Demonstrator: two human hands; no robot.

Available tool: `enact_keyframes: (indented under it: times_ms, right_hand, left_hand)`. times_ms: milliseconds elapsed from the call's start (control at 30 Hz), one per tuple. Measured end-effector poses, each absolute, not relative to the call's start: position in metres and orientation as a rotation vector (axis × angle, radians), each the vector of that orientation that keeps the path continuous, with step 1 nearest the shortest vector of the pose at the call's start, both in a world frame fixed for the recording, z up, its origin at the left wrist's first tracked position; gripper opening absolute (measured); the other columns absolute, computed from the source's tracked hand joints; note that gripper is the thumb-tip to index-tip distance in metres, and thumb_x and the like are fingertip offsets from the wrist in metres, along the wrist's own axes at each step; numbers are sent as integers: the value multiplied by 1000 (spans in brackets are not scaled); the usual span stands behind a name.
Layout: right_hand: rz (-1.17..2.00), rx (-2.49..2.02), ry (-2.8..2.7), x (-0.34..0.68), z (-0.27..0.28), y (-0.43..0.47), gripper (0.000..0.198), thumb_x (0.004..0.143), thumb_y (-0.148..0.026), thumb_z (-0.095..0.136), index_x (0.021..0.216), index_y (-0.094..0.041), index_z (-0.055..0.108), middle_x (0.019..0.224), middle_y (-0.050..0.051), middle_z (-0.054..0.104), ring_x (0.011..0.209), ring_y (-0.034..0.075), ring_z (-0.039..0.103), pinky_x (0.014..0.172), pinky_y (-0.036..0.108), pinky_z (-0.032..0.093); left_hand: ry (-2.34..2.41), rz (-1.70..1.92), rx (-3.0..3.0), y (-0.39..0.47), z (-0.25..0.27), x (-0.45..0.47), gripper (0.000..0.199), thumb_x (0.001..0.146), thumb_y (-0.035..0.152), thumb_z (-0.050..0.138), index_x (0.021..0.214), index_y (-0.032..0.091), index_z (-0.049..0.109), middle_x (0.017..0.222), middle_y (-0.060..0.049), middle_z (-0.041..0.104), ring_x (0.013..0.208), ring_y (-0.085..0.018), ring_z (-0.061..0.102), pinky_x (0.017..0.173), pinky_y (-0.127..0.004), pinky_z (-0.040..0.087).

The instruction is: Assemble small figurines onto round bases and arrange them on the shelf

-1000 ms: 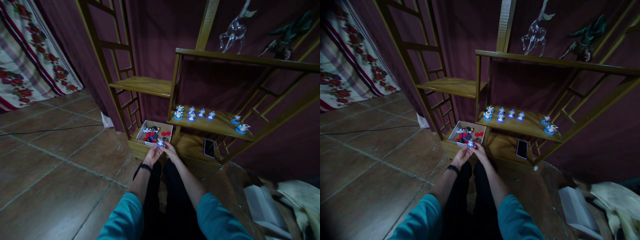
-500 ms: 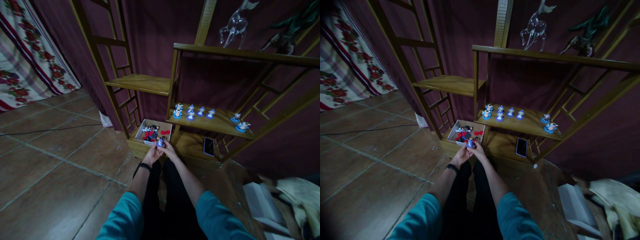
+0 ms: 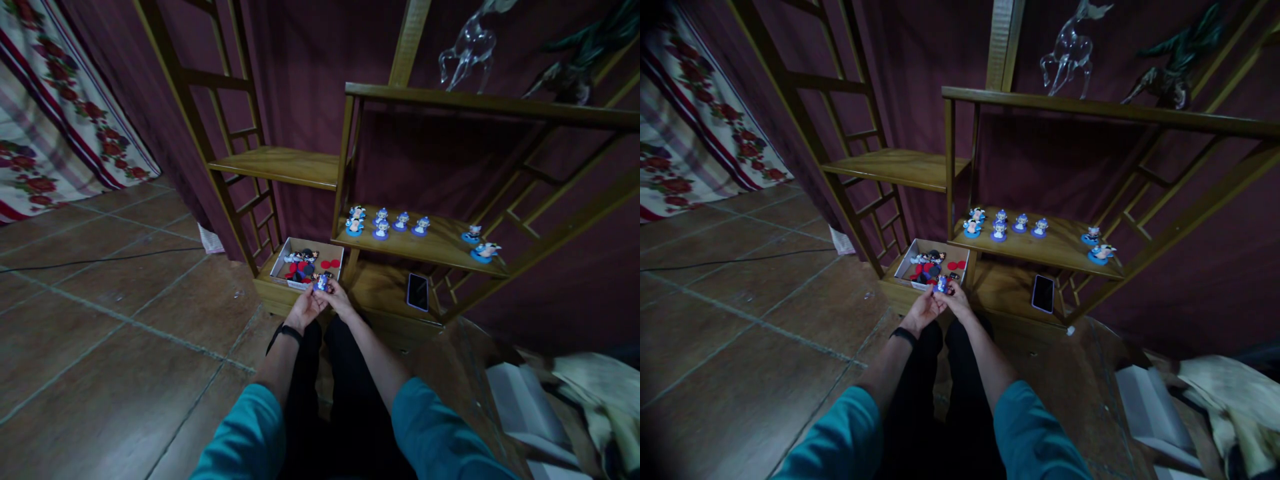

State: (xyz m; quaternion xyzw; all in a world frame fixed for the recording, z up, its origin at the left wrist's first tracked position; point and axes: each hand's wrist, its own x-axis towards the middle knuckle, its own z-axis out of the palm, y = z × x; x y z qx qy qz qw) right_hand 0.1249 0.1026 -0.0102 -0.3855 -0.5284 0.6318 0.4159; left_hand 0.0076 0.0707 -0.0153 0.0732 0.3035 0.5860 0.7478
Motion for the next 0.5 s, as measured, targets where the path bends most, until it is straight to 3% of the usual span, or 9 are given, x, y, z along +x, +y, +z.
enact_keyframes:
  times_ms: [500]
  right_hand:
    - [1645, -908, -1317, 123, -25, 111, 52, 53, -31, 77, 103, -24, 62, 79, -2, 66, 80, 18, 63, 84, 34, 48]
  left_hand:
    - [672, 1325, 166, 73, -20, 8, 38, 88, 40, 42, 97, 10, 62, 82, -11, 68, 73, -15, 65, 68, -27, 50]
